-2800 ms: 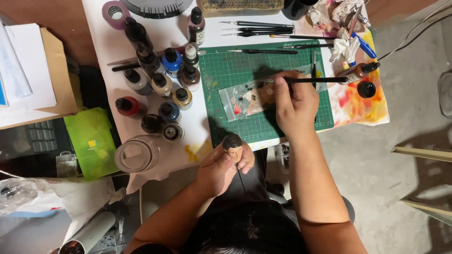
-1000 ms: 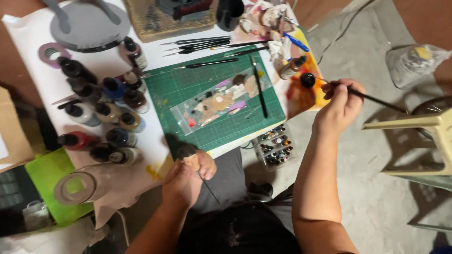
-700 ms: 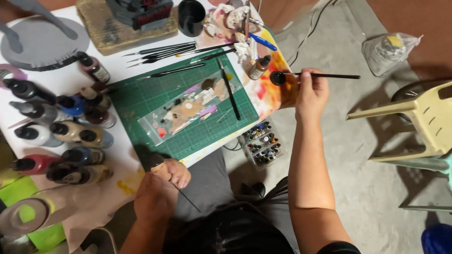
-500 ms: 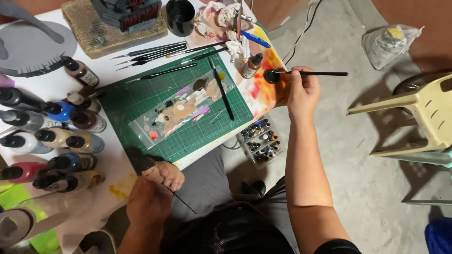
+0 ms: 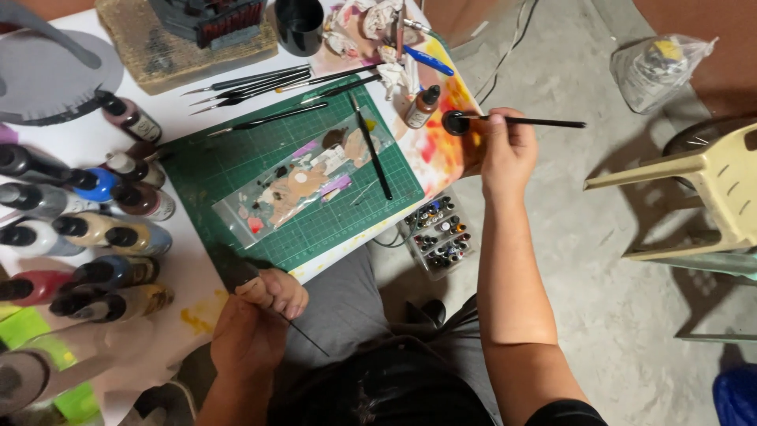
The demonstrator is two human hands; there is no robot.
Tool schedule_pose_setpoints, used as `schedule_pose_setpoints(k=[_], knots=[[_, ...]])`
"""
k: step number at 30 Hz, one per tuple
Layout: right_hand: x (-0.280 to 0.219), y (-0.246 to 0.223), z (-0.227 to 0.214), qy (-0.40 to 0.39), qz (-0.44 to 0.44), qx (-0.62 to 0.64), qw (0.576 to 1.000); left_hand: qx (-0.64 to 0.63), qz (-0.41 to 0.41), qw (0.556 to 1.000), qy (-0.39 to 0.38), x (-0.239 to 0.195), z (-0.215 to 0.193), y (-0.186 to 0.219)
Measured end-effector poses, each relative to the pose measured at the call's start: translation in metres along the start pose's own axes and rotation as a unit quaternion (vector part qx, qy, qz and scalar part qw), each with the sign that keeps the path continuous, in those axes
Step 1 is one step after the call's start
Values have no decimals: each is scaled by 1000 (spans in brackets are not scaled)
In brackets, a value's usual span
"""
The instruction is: Painting fine facial details on a small figurine head using a fine-tip brush and miniature paints.
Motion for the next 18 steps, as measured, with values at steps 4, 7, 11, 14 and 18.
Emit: schedule_pose_setpoints(k=[4,7,11,14,18], knots=[[-17,-14,2,29,-37,87,995,-15,-10,999,41,-5,-29,-19],[-55,-34,26,-70,-109,213,968,-70,42,992,-101,-5,-42,-27],[-119,-69,89,-181,-115,182,960,-57,64,994,-72,-3,-24,-18],[-151,-95,132,-223,-153,128,954,-39,64,996,-55,1,-11,-9],[-163,-106,166,-252,-203,62,944,-47,57,995,-61,3,-15,-10]])
Point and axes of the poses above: each hand's wrist, its own x-axis towards the middle knuckle, its own z-axis out of the palm, y = z × x, the point moved 2 cm from there along x, towards the middle knuckle, and after that the axes turned 12 degrees about z, right-handed, at the moved point
